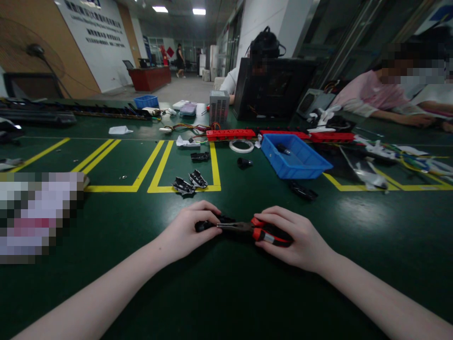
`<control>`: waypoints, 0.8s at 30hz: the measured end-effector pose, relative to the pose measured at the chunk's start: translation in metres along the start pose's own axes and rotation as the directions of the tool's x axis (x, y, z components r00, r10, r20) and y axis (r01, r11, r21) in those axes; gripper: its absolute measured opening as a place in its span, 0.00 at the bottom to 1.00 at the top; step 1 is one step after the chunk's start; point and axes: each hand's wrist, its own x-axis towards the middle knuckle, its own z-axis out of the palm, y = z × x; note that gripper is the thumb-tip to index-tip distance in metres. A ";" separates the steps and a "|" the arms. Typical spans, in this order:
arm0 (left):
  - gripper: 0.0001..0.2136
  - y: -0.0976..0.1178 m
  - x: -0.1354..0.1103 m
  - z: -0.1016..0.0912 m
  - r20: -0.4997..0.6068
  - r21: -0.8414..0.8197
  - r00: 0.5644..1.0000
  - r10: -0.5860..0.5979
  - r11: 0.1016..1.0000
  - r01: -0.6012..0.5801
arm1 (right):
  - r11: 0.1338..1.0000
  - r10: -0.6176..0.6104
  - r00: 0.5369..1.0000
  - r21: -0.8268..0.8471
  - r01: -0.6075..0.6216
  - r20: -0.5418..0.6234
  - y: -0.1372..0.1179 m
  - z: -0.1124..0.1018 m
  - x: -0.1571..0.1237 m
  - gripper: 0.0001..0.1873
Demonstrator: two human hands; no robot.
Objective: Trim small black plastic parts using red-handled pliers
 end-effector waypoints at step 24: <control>0.04 -0.005 0.003 -0.003 0.047 -0.042 0.999 0.015 0.999 -0.013 | 1.000 -0.027 0.998 -0.003 0.027 -0.058 0.009 0.001 -0.004 0.21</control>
